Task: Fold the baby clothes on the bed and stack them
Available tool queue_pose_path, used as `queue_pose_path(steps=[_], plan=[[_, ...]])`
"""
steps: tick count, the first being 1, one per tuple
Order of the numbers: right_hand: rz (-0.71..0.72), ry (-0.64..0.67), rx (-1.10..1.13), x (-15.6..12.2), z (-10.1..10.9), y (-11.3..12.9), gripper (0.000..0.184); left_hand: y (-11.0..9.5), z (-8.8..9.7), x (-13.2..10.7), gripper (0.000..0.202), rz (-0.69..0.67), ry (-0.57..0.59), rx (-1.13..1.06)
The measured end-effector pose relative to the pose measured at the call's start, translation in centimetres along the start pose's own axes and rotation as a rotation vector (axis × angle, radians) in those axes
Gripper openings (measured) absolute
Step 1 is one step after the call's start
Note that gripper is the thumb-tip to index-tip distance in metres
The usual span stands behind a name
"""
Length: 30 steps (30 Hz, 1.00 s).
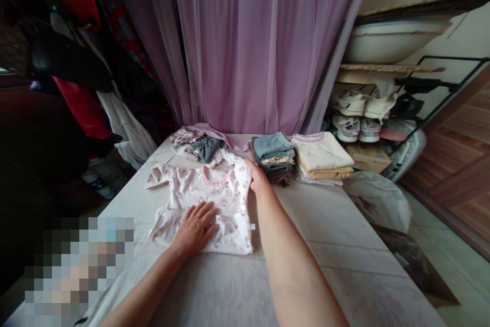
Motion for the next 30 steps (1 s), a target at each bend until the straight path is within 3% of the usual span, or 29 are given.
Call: queue_pose_path(steps=[3, 5, 8, 10, 12, 14, 19, 25, 30], plan=[[0.153, -0.015, 0.081, -0.2, -0.8, 1.2, 0.020, -0.1, 0.1, 0.1, 0.044, 0.011, 0.008, -0.007], [0.327, -0.007, 0.120, -1.1, -0.2, 2.3, 0.029, -0.1, 0.1, 0.1, 0.043, 0.014, 0.015, -0.011], [0.673, -0.095, 0.117, -2.7, 2.6, 4.1, 0.041, -0.1, 0.1, 0.0, 0.043, 0.006, -0.003, -0.013], [0.771, -0.281, 0.069, -3.5, 5.3, 5.2, 0.041, -0.1, 0.1, 0.0, 0.043, -0.002, -0.026, -0.017], [0.741, -0.474, 0.026, -4.1, 8.1, 6.2, 0.036, 0.0, 0.0, 0.0, 0.043, -0.007, -0.035, -0.020], [0.679, -0.579, 0.013, -4.7, 10.6, 7.0, 0.030, 0.0, -0.1, 0.0, 0.043, -0.008, -0.035, -0.022], [0.472, -0.654, 0.045, -6.7, 14.9, 6.9, 0.016, 0.0, -0.2, -0.1, 0.043, -0.012, -0.042, -0.028], [0.311, -0.535, 0.066, -8.4, 16.2, 4.2, 0.007, -0.1, 0.8, 0.5, 0.038, -0.003, 0.006, -0.018], [0.290, -0.518, 0.144, -8.1, 16.7, 4.4, 0.005, 0.1, 3.2, 4.1, 0.034, 0.034, 0.088, -0.074]])
Point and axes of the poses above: each hand's wrist, its own x-axis towards the middle knuckle, its own z-axis out of the back of the hand, y = z × x, the point moved 2 cm from there along x, towards the middle knuckle, and after that the axes turned 10 degrees about x, right-handed, at the moved point
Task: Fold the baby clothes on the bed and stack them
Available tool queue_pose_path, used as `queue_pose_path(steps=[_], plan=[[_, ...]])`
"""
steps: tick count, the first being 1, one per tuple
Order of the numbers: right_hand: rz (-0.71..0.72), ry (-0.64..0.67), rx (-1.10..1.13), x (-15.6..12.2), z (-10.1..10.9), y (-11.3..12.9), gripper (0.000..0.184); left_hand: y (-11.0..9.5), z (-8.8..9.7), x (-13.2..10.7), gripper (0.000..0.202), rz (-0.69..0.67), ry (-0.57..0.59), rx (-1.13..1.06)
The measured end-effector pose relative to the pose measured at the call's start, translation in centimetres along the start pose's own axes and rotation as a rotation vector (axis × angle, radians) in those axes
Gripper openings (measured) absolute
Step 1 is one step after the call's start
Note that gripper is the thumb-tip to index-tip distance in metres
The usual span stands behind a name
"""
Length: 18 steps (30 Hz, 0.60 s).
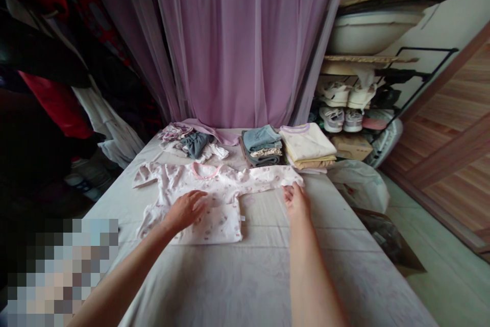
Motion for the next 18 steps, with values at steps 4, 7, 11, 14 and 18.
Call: queue_pose_path(steps=[4, 7, 11, 14, 18], plan=[[-0.043, -0.005, 0.091, 1.3, 0.1, 0.9, 0.011, -1.0, 2.2, 5.4, 0.035, 0.052, -0.006, -0.005], [-0.078, 0.021, 0.155, 1.9, 0.2, 1.3, 0.014, -2.1, 2.5, 10.0, 0.038, 0.099, 0.096, 0.026], [-0.118, 0.079, 0.223, 2.3, 0.4, 1.4, 0.019, -2.9, 1.4, 14.9, 0.042, 0.125, 0.170, 0.081], [-0.157, 0.134, 0.287, 2.6, 0.8, 1.0, 0.017, -3.1, 0.2, 17.2, 0.041, 0.128, 0.225, 0.119], [-0.208, 0.265, 0.426, 3.4, 1.5, 0.9, 0.012, -2.8, -0.9, 19.4, 0.027, 0.136, 0.313, 0.138]])
Point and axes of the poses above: each hand's wrist, its own x-axis towards the middle knuckle, its own z-axis out of the back of the hand, y = z × x, the point moved 2 cm from there along x, towards the middle knuckle, and after that the axes turned 10 degrees about x, right-handed, at the moved point
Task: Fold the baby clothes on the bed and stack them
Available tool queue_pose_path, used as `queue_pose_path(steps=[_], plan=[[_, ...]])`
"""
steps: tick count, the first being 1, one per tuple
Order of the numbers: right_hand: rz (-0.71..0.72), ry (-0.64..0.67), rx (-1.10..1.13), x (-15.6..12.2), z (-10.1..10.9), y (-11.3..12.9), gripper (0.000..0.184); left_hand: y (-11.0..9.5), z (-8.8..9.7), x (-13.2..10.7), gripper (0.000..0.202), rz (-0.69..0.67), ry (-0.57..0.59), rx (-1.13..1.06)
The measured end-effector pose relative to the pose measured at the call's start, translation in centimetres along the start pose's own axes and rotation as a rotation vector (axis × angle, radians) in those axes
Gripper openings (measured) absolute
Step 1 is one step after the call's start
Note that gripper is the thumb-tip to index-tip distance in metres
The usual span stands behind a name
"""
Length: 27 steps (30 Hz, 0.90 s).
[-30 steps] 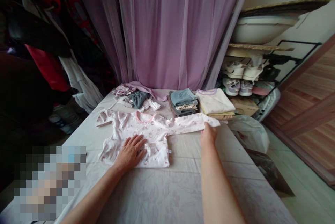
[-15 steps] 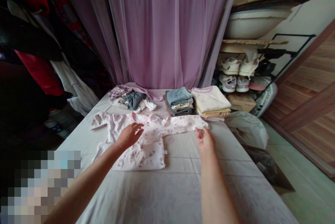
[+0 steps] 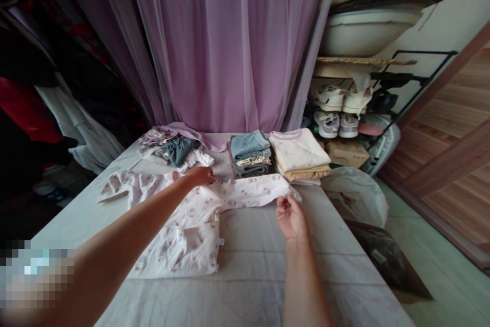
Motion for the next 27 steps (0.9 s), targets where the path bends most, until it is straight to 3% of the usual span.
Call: queue_pose_path(steps=[3, 6, 11, 16, 19, 22, 25, 27], plan=[[0.003, 0.081, 0.048, 0.1, 0.4, 0.8, 0.011, 0.1, 0.0, 1.0, 0.011, -0.015, 0.049, -0.048], [0.041, 0.093, 0.128, -0.2, 0.6, 1.6, 0.012, 0.3, -0.5, 1.2, 0.014, -0.014, 0.041, -0.173], [0.141, 0.087, 0.092, -0.4, 0.8, 1.9, 0.010, 0.1, -2.8, -0.1, 0.026, 0.033, -0.076, -0.408], [0.190, -0.031, 0.099, -0.6, 0.5, 1.6, 0.012, 0.0, -4.9, -2.3, 0.037, -0.009, -0.252, -0.505], [0.218, -0.054, 0.126, -1.0, 0.3, 1.8, 0.013, -0.5, -5.9, -4.2, 0.034, -0.241, -0.374, -0.387], [0.282, -0.046, 0.110, -1.4, 0.4, 2.0, 0.013, -1.5, -7.2, -6.1, 0.040, -0.456, -0.405, -0.151], [0.417, -0.115, 0.054, -1.4, 0.7, 2.3, 0.016, -2.2, -8.2, -7.2, 0.055, -0.437, -0.399, 0.021], [0.524, -0.168, -0.018, -1.3, 0.9, 2.4, 0.028, -2.4, -8.4, -7.4, 0.059, -0.419, -0.398, 0.081]])
Point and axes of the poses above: each hand's wrist, its own x-axis towards the middle knuckle, its own z-axis out of the back of the hand, y = z × x, the point moved 2 cm from there along x, towards the middle knuckle, and after that the axes turned 10 degrees about x, right-handed, at the moved point
